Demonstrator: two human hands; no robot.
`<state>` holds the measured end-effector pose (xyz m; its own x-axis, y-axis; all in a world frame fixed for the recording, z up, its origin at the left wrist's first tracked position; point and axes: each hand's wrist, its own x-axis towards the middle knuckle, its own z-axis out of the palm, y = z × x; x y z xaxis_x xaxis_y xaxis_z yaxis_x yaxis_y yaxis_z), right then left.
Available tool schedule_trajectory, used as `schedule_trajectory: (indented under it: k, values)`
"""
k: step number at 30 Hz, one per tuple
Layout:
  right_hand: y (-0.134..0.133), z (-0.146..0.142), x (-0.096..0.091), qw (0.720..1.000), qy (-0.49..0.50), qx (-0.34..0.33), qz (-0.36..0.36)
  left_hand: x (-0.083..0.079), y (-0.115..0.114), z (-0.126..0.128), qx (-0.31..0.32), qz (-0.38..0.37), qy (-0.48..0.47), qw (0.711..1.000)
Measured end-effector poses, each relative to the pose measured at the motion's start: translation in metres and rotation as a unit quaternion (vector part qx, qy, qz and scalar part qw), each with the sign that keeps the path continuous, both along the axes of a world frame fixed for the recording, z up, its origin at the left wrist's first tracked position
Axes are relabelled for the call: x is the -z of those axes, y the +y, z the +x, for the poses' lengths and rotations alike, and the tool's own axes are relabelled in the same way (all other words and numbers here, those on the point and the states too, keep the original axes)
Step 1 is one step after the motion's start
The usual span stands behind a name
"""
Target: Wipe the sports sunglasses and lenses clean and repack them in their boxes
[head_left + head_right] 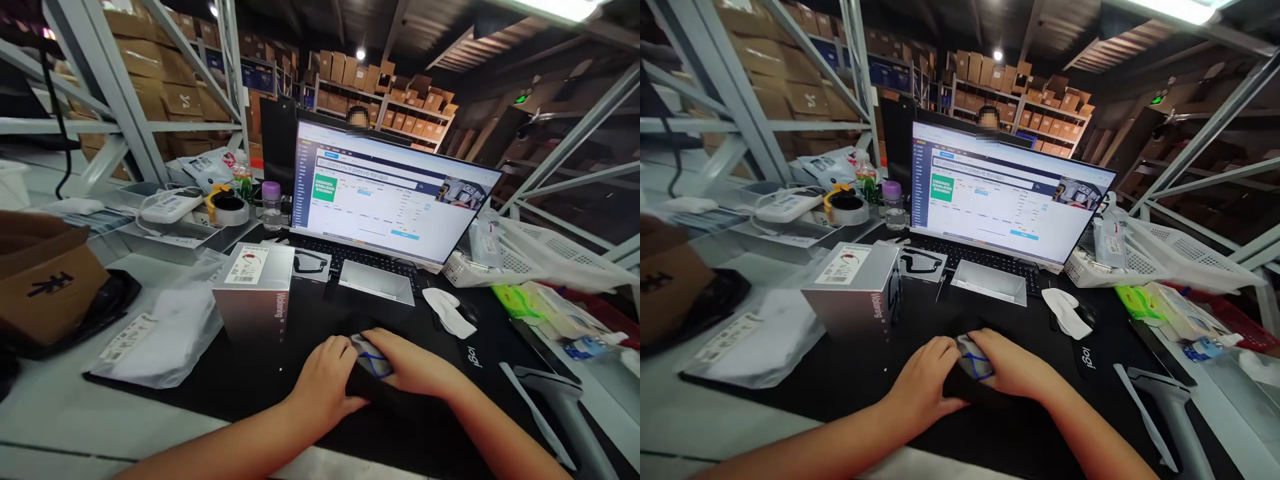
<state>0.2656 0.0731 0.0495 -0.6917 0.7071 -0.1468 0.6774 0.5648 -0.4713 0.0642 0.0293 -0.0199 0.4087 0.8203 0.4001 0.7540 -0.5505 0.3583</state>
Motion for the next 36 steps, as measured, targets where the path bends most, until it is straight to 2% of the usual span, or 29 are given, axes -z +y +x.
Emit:
schedule_trajectory:
  k: [2, 4, 8, 11, 14, 18, 23, 27, 31, 34, 36]
  values:
    - [-0.002, 0.015, -0.006, 0.997, 0.051, 0.006, -0.051, -0.002, 0.002, -0.003, -0.013, -0.044, 0.0, 0.999]
    - [-0.012, 0.027, -0.014, 0.995, 0.076, 0.034, -0.058, 0.0, 0.002, -0.004, -0.009, -0.04, 0.013, 0.999]
    - [-0.044, 0.046, -0.02, 0.979, 0.144, 0.142, 0.028, 0.012, 0.002, -0.005, -0.009, 0.05, 0.037, 0.998]
    - [-0.065, 0.065, -0.01, 0.952, 0.172, 0.243, 0.069, 0.016, 0.0, -0.005, -0.004, 0.096, 0.056, 0.994]
    - [-0.081, 0.078, 0.008, 0.938, 0.171, 0.3, 0.037, 0.017, 0.0, -0.005, 0.003, 0.109, 0.075, 0.991]
    - [-0.091, 0.067, 0.032, 0.943, 0.176, 0.283, 0.006, 0.019, 0.003, -0.004, 0.01, 0.143, 0.095, 0.985]
    - [-0.079, 0.044, 0.044, 0.948, 0.198, 0.244, 0.045, 0.015, 0.004, -0.005, -0.013, 0.19, 0.14, 0.972]
    - [-0.071, 0.051, 0.04, 0.958, 0.16, 0.233, 0.039, 0.007, 0.004, -0.003, -0.012, 0.206, 0.166, 0.964]
    - [-0.073, 0.076, 0.027, 0.958, 0.199, 0.208, -0.001, 0.0, 0.007, -0.001, -0.008, 0.162, 0.181, 0.97]
    - [-0.075, 0.088, 0.02, 0.945, 0.226, 0.235, 0.026, -0.001, 0.01, -0.002, -0.014, 0.134, 0.178, 0.975]
    - [-0.075, 0.087, 0.018, 0.943, 0.219, 0.243, 0.062, 0.0, 0.012, -0.003, -0.009, 0.14, 0.171, 0.975]
